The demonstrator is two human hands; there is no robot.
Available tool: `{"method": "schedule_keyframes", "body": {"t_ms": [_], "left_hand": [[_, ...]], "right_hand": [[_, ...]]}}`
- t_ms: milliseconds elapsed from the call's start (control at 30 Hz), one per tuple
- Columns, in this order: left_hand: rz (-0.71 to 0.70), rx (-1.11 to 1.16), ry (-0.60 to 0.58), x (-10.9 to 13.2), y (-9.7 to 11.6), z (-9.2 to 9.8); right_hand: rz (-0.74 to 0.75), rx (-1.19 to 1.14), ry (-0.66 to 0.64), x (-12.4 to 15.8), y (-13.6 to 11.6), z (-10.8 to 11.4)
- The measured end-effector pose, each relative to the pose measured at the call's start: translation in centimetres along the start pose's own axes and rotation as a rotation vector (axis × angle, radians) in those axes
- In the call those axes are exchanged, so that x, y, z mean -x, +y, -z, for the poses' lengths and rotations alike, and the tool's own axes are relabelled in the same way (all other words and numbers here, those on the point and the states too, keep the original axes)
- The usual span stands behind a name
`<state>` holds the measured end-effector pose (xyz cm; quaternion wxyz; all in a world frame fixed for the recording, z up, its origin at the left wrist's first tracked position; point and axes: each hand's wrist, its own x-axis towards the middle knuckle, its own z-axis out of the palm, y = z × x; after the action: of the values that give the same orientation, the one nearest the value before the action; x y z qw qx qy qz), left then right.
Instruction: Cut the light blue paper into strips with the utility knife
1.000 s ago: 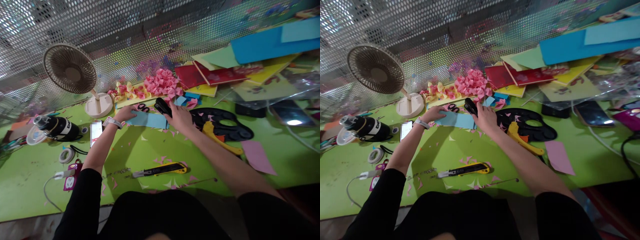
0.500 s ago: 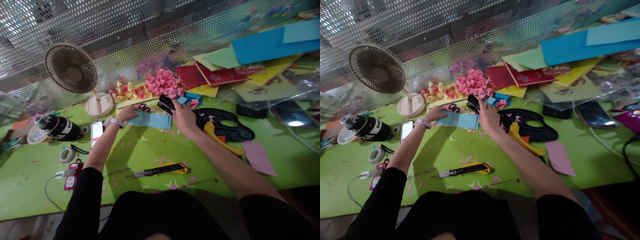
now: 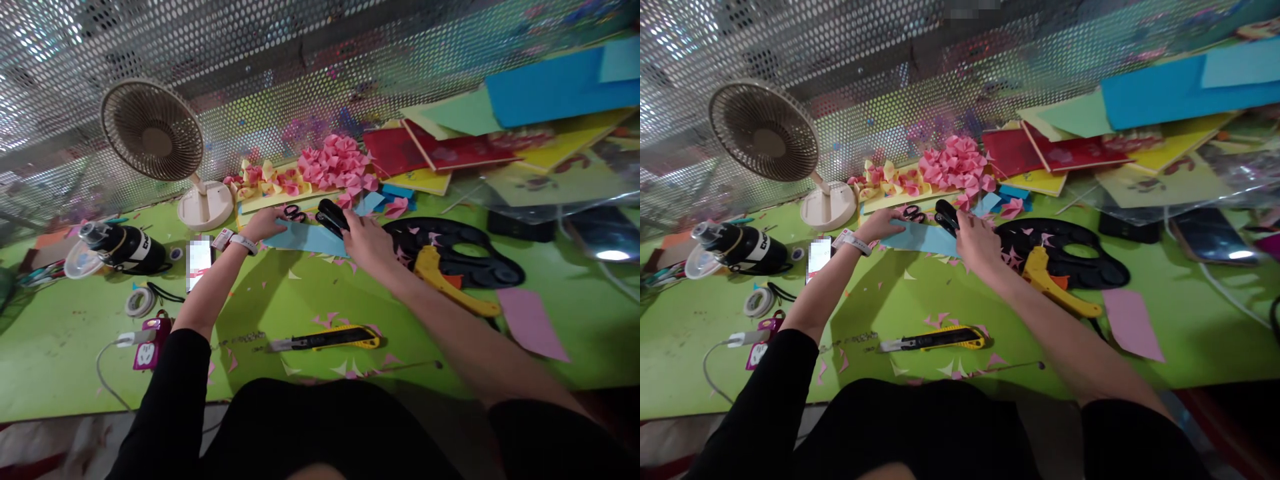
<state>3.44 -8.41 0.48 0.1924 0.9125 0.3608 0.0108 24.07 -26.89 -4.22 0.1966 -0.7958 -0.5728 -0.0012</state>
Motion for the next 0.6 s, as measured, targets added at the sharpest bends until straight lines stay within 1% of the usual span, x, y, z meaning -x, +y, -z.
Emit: {"method": "schedule_keyframes", "body": {"t_ms": [133, 200, 267, 367, 500, 600], "left_hand": [[0.044, -0.015, 0.041, 0.9, -0.1, 0.0], [0.103, -0.076, 0.105, 1.9, -0.4, 0.2], [0.171, -0.154, 0.195, 3.2, -0.7, 0.5], [0.212, -0.199, 0.287, 5.3, -1.4, 1.1], [0.215, -0.153, 0.287, 8.5, -2.0, 1.5], [0.208, -0.117, 0.278, 11.3, -2.0, 0.7]], "right_hand": [[0.004, 0.05, 0.019, 0.0, 0.1, -0.2], [0.016, 0.078, 0.048, 0.0, 0.2, -0.1], [0.047, 0.093, 0.092, 0.1, 0.2, 0.1], [0.09, 0.091, 0.143, 0.2, 0.2, 0.3], [0.146, 0.05, 0.173, 0.3, 0.2, 0.4], [0.196, 0.015, 0.199, 0.5, 0.2, 0.3]]}}
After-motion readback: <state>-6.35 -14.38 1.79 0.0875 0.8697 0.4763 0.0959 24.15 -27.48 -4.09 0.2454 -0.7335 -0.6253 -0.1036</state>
